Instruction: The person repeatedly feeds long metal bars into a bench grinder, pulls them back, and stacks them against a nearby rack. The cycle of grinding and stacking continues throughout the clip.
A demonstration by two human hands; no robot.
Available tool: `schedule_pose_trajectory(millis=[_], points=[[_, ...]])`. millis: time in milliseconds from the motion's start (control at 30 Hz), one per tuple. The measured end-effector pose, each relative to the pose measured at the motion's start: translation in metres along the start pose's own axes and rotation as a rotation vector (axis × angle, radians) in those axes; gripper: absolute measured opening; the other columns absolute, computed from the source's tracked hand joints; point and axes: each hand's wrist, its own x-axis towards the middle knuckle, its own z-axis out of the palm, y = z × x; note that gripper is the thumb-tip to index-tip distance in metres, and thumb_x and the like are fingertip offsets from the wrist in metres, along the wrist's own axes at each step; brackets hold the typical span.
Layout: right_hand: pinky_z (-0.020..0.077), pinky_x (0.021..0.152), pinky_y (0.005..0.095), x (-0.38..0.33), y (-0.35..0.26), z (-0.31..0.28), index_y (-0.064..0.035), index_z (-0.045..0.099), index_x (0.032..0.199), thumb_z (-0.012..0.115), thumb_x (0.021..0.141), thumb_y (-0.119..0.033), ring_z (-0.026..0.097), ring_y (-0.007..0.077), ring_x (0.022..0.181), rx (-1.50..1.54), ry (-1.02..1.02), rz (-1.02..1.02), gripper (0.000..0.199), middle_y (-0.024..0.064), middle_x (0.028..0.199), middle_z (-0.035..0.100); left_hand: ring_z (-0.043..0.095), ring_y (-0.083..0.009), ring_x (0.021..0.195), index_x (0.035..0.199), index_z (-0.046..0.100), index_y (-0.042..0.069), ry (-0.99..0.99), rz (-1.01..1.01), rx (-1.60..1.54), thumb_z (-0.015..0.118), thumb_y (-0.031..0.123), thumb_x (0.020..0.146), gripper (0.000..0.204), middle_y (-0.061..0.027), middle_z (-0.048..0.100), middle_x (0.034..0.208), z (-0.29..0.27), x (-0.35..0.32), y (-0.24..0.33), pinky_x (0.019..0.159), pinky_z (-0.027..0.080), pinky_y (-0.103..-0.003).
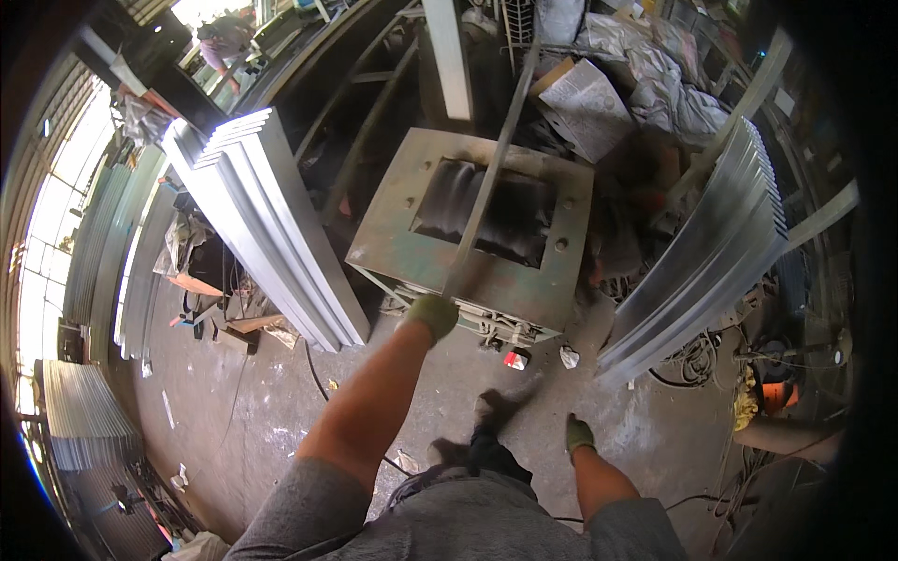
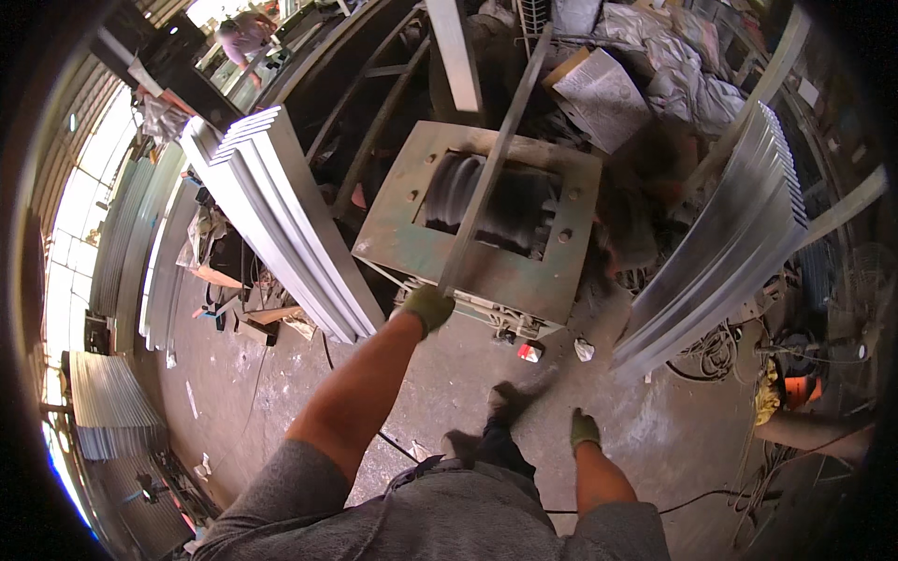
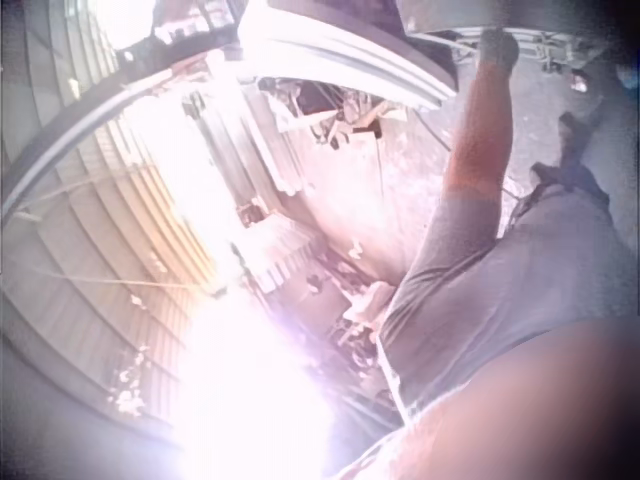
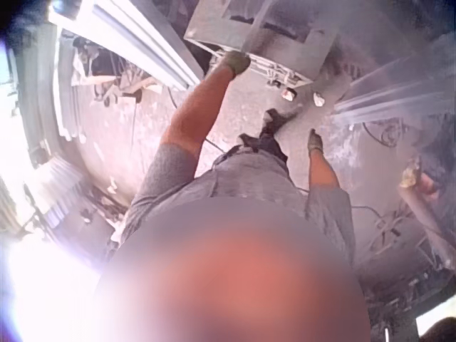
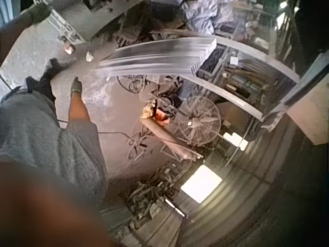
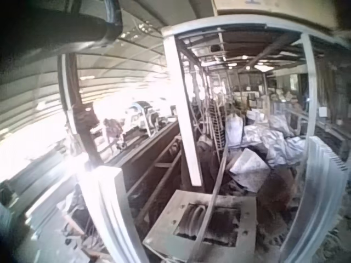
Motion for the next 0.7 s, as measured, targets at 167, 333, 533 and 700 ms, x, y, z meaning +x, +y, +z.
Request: schedule_pose_trajectory(millis=[167, 333, 533, 700], points=[[0.0581, 0.102, 0.0550, 0.001, 0.088, -0.032, 0.0015, 0.068, 0.129, 0.051, 0.110, -0.021, 0.070, 0.0449, 0.122, -0.199, 0.053, 0.013, 0.034, 0.0322, 0.121, 0.073, 0.077, -0.0364, 0.121, 0.123, 0.082, 0.006, -0.011, 0.081, 0.213, 0.060, 0.022, 0.106, 0.032, -0.0215, 0.078, 0.131, -0.084, 0.097, 0.012, 0.100, 0.062, -0.046], [0.0566, 0.081, 0.0510, 0.006, 0.088, -0.006, -0.0037, 0.068, 0.119, 0.053, 0.109, -0.044, 0.074, 0.0342, 0.094, 0.061, 0.064, -0.078, 0.044, 0.0159, 0.109, 0.075, 0.077, -0.0356, 0.120, 0.124, 0.083, 0.007, -0.098, 0.102, 0.295, 0.063, 0.016, 0.104, 0.029, -0.0188, 0.079, 0.129, -0.137, 0.147, 0.027, 0.099, 0.062, -0.045], [0.0555, 0.085, 0.0462, -0.014, 0.013, 0.034, -0.0037, 0.077, 0.112, 0.057, 0.106, -0.054, 0.073, 0.0289, 0.085, 0.674, -0.061, 0.105, 0.054, 0.0151, 0.097, 0.079, 0.081, -0.0359, 0.108, 0.114, 0.084, 0.007, -0.071, 0.213, 0.417, 0.064, 0.018, 0.102, 0.026, -0.0168, 0.083, 0.116, -0.106, 0.129, 0.010, 0.085, 0.067, -0.046], [0.0550, 0.084, 0.0454, -0.015, -0.041, 0.012, -0.0055, 0.076, 0.101, 0.055, 0.107, -0.057, 0.070, 0.0259, 0.081, 0.390, -0.078, -0.031, 0.056, 0.0119, 0.088, 0.076, 0.078, -0.0457, 0.105, 0.113, 0.081, 0.002, -0.060, 0.125, 0.181, 0.049, 0.025, 0.110, 0.039, -0.0234, 0.080, 0.115, -0.042, 0.060, 0.001, 0.089, 0.063, -0.054]])
